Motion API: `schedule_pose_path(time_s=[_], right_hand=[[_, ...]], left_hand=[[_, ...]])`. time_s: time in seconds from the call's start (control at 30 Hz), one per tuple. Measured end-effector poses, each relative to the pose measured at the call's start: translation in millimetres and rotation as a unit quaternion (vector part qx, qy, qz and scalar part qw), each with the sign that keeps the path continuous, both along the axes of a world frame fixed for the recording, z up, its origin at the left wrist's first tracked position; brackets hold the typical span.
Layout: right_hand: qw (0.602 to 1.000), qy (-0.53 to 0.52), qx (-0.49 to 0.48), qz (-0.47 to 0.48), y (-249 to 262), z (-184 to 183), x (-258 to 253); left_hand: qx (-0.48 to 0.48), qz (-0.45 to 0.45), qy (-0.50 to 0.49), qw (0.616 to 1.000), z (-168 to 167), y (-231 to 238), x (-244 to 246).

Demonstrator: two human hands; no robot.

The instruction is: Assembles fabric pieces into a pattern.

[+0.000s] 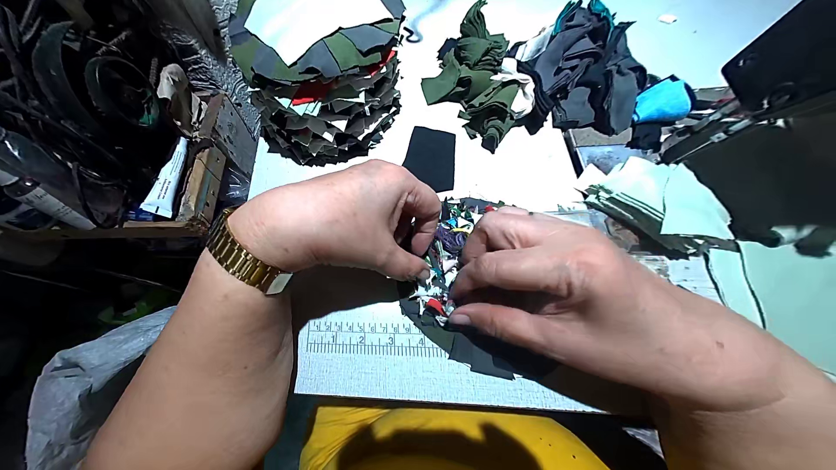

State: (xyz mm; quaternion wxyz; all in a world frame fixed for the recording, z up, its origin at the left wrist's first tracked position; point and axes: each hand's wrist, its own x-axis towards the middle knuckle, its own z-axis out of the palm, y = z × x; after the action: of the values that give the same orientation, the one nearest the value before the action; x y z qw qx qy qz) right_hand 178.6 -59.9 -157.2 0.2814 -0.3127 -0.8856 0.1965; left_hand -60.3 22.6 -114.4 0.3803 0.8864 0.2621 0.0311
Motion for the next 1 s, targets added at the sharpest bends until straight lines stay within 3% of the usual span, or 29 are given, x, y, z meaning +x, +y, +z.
schedule_pose_path(time_s=[0.17, 0.27, 0.37, 0.67, 0.77, 0.9, 1.0], right_hand=[[1.000, -0.030, 0.005, 0.005, -0.6, -1.0, -2.8], [0.999, 0.029, 0.010, -0.013, 3.8, 4.5, 2.3], [0.996, -0.006, 0.044, -0.075, 5.9, 3.6, 3.9], [0.992, -0.020, 0.101, -0.073, 6.2, -5.5, -13.6], [0.994, -0.025, 0.081, -0.066, 6.6, -5.9, -10.9], [0.993, 0.042, 0.065, -0.094, 8.8, 2.5, 1.8], [0.990, -0.004, 0.068, -0.123, 9.6, -1.3, 4.0]], left_hand=[[0.027, 0.011, 0.077, 0.997, -1.9, -3.7, 7.4], [0.025, 0.010, 0.035, 0.999, -1.0, -0.6, 1.0], [0.017, 0.021, -0.004, 1.000, 1.4, 4.6, -7.4], [0.023, 0.041, 0.035, 0.998, -4.0, 9.0, -6.6], [0.022, 0.040, 0.033, 0.998, -4.3, 9.2, -6.4], [0.034, 0.047, 0.009, 0.998, -5.1, 11.6, -10.2], [0.045, 0.048, -0.009, 0.998, -6.7, 13.1, -9.9]])
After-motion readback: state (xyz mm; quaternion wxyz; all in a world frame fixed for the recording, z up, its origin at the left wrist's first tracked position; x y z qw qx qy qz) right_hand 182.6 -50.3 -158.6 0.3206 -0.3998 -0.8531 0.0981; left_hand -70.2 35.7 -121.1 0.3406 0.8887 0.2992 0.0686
